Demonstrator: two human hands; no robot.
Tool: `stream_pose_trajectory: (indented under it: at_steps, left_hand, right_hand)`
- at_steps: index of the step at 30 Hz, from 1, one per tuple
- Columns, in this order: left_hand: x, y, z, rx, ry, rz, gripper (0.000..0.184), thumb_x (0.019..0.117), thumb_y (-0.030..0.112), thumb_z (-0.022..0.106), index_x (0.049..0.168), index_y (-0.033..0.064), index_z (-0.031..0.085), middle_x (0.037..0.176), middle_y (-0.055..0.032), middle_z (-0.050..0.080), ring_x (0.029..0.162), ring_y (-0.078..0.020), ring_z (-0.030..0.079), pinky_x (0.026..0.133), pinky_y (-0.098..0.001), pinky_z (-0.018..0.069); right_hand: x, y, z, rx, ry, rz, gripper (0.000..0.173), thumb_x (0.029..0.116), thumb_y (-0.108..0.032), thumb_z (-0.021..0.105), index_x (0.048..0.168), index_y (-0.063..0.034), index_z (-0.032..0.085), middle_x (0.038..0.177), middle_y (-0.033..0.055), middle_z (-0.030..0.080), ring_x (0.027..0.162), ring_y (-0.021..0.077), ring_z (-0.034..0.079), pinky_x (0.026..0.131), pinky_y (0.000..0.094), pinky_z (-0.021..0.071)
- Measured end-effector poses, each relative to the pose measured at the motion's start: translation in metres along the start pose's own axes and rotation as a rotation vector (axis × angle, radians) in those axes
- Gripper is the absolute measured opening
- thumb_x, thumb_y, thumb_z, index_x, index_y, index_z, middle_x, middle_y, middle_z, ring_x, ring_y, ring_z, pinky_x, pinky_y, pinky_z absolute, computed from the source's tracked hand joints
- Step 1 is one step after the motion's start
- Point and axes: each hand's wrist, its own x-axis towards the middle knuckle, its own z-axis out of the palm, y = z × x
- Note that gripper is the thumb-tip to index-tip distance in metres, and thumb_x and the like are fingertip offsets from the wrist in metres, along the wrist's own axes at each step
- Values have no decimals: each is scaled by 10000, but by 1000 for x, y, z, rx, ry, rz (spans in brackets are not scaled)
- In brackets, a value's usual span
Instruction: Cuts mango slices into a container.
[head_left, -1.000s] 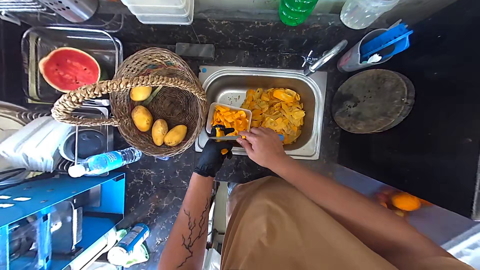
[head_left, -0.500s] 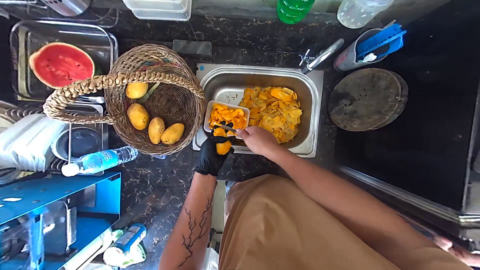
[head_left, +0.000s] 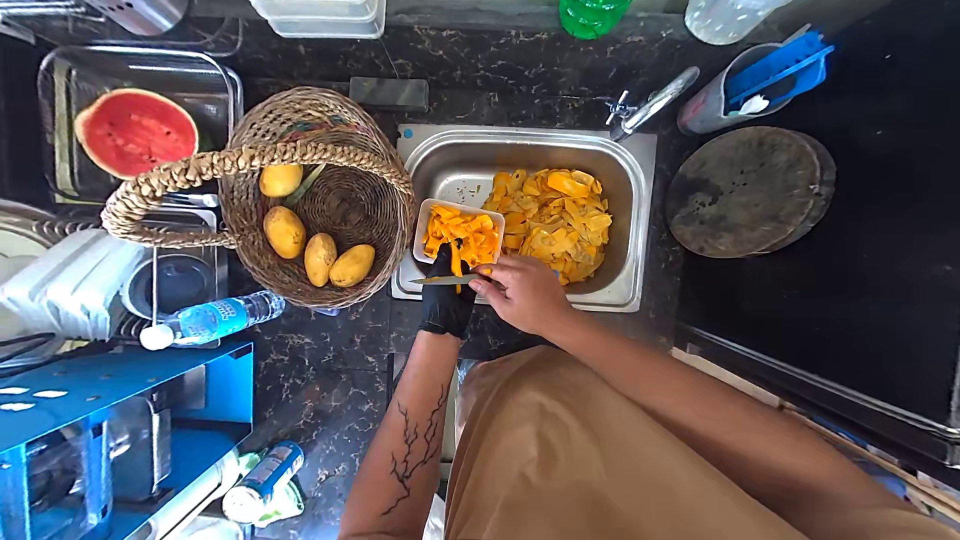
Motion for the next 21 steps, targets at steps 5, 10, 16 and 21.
stream_pose_trajectory:
  at_steps: [5, 10, 16, 21]
  left_hand:
    - [1, 11, -6, 32, 37, -71, 316, 1070, 402, 447, 1054, 128, 603, 597, 23, 456, 410, -63, 394, 376, -196, 363]
    - [0, 17, -23, 78, -125, -128, 562, 1048, 626, 283, 1106, 175, 613, 638, 11, 498, 458, -94, 430, 405, -228, 371]
    - [-14, 21, -26, 167, -347, -114, 574, 849, -20, 546, 1374, 205, 495, 1127, -118, 675, 793, -187, 671, 590, -293, 551]
    - [-14, 23, -29, 114, -391, -89, 665, 773, -117, 571, 1374, 164, 535, 1240, -142, 664, 808, -168, 684, 571, -265, 544]
  right_hand:
    - [9, 24, -11, -71, -34, 86, 438, 1059, -523, 442, 1182, -245, 758, 975, 23, 720, 966, 206, 686, 862, 467, 554]
    - [17, 19, -40, 2, -245, 385, 567, 1067, -575, 383, 894, -132, 691, 812, 77, 665, 800, 274, 673, 695, 547, 524]
    - [21, 7, -45, 47, -386, 339, 585, 1068, -576, 376, 881, -117, 686, 799, 88, 656, 815, 274, 668, 722, 544, 520]
    - [14, 9, -43, 150, -359, 132, 456, 1065, -534, 447, 1124, -216, 767, 1037, 4, 731, 990, 181, 692, 876, 511, 547]
